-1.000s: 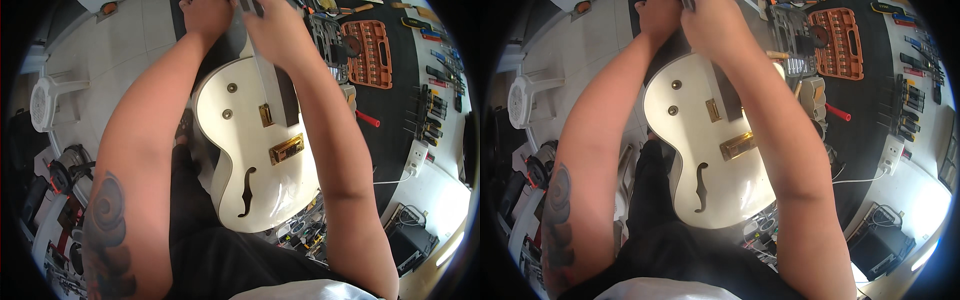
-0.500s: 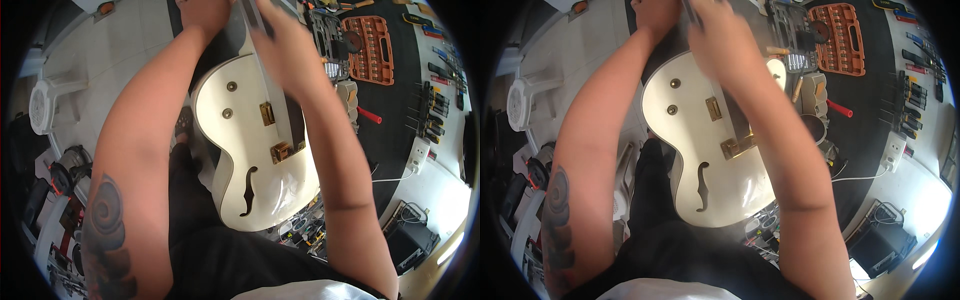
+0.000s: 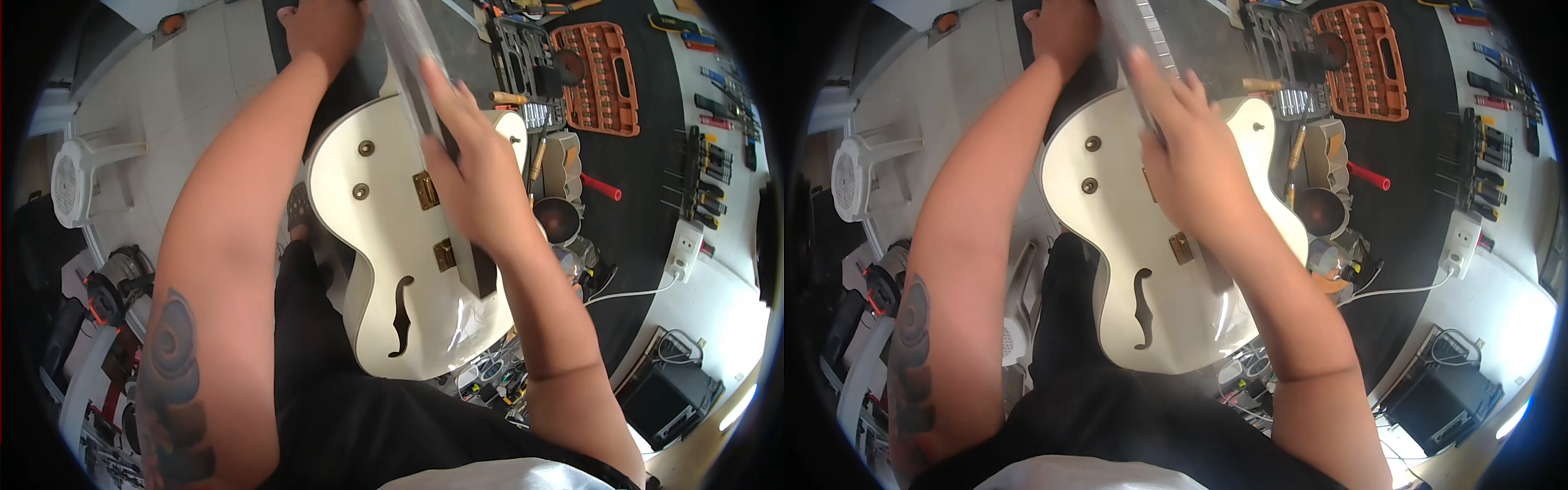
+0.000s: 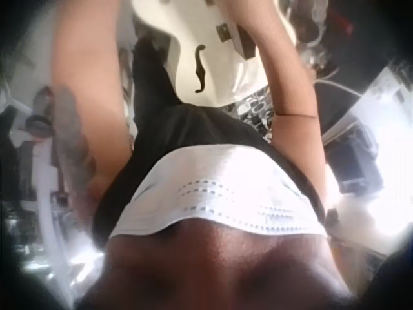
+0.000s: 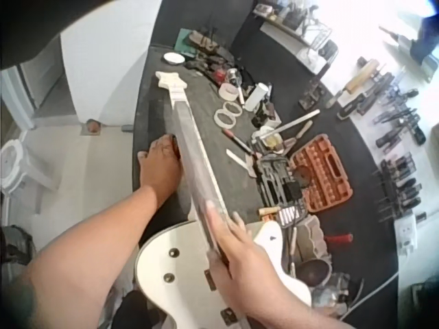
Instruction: The person sands the fretboard of a white electric guitar using a sanding block. They hold the guitar on a workbench and repeatedly rub the sanding block along the length of the fretboard, focusing on the area between the frets. The person adjusts their grip and the guitar's position multiple times to ensure even coverage.
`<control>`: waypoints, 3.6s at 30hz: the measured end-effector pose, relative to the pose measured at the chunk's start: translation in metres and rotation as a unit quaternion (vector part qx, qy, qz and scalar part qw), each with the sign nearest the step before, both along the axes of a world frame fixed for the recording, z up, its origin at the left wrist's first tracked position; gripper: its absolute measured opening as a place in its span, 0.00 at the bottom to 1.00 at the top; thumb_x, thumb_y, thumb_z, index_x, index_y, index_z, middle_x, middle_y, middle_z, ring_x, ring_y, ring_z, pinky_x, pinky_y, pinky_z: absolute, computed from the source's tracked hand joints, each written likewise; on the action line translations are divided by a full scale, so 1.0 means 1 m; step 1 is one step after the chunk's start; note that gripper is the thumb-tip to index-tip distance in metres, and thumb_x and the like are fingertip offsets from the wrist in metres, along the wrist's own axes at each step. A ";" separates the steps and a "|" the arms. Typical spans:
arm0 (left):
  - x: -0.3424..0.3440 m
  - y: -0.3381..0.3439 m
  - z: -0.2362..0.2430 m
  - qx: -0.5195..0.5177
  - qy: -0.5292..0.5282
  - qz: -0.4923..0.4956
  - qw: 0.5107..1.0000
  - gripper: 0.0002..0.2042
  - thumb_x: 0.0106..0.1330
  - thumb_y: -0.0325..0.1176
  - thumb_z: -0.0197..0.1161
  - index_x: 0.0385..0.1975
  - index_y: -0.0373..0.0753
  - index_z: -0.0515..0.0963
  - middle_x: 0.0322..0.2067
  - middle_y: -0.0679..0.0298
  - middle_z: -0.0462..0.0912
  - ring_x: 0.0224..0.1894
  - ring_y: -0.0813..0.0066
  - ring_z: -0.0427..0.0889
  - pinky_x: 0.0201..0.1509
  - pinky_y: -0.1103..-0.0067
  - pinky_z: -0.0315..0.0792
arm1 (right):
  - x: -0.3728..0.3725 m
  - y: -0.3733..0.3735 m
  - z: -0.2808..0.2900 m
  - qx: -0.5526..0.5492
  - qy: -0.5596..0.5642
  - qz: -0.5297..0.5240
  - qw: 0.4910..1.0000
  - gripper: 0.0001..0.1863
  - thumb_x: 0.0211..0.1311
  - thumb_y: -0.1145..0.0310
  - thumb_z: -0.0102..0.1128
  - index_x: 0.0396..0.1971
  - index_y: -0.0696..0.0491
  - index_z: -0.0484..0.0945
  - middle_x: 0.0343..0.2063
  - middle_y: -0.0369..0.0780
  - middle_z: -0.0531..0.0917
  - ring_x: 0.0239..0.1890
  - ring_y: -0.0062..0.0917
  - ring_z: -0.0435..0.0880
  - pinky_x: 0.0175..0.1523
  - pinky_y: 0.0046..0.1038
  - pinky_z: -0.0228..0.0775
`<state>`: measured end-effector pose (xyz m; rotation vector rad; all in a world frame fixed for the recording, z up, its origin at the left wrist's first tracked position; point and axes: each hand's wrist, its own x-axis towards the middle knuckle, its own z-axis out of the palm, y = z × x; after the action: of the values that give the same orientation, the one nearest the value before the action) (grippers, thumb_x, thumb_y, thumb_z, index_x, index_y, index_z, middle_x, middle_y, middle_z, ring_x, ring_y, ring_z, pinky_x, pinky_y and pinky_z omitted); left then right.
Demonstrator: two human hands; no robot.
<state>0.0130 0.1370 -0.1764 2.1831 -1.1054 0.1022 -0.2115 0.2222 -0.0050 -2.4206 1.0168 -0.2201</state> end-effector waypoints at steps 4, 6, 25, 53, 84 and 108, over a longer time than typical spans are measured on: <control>0.000 -0.003 -0.006 -0.020 -0.008 0.001 1.000 0.20 0.78 0.40 0.51 0.64 0.36 0.73 0.64 0.51 0.80 0.69 0.54 0.77 0.70 0.42 0.64 | 0.026 -0.022 -0.001 -0.038 -0.040 0.028 0.998 0.36 0.71 0.76 0.55 0.79 0.51 0.62 0.65 0.58 0.77 0.73 0.59 0.69 0.75 0.44 0.65; -0.014 -0.007 0.012 -0.005 0.009 -0.025 1.000 0.20 0.79 0.39 0.49 0.64 0.35 0.73 0.65 0.50 0.79 0.69 0.53 0.77 0.70 0.42 0.63 | 0.062 -0.047 0.022 -0.024 -0.038 0.020 0.999 0.36 0.70 0.78 0.53 0.78 0.56 0.62 0.60 0.64 0.78 0.68 0.61 0.72 0.72 0.46 0.67; 0.004 0.008 0.002 0.018 0.019 -0.009 1.000 0.20 0.74 0.39 0.59 0.61 0.37 0.73 0.61 0.55 0.82 0.67 0.54 0.78 0.66 0.46 0.66 | -0.001 -0.001 -0.006 0.013 -0.037 0.008 0.999 0.37 0.69 0.80 0.56 0.79 0.52 0.64 0.72 0.52 0.75 0.78 0.54 0.67 0.81 0.40 0.57; -0.005 0.004 0.011 0.015 0.020 -0.023 0.999 0.22 0.72 0.38 0.62 0.63 0.38 0.71 0.61 0.54 0.82 0.67 0.56 0.78 0.65 0.43 0.66 | 0.057 -0.053 -0.004 -0.085 -0.047 0.054 0.994 0.36 0.70 0.77 0.55 0.78 0.57 0.62 0.59 0.62 0.80 0.65 0.55 0.77 0.68 0.43 0.68; -0.004 0.002 -0.005 -0.023 -0.054 -0.006 0.998 0.22 0.76 0.43 0.57 0.63 0.38 0.72 0.62 0.55 0.82 0.67 0.55 0.78 0.65 0.42 0.67 | 0.028 -0.031 -0.009 -0.017 -0.016 0.013 1.000 0.39 0.65 0.81 0.57 0.78 0.49 0.65 0.64 0.55 0.80 0.70 0.56 0.75 0.75 0.46 0.67; -0.008 0.002 0.023 0.022 0.046 -0.041 0.998 0.16 0.75 0.37 0.59 0.58 0.39 0.75 0.58 0.56 0.83 0.66 0.55 0.78 0.67 0.46 0.66 | 0.033 -0.039 -0.004 0.009 -0.042 -0.023 0.999 0.39 0.70 0.78 0.58 0.80 0.45 0.64 0.69 0.54 0.77 0.78 0.47 0.68 0.79 0.39 0.60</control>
<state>0.0045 0.1393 -0.1536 2.1558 -1.1525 -0.0584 -0.1789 0.1836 -0.0094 -2.3526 1.0330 -0.3229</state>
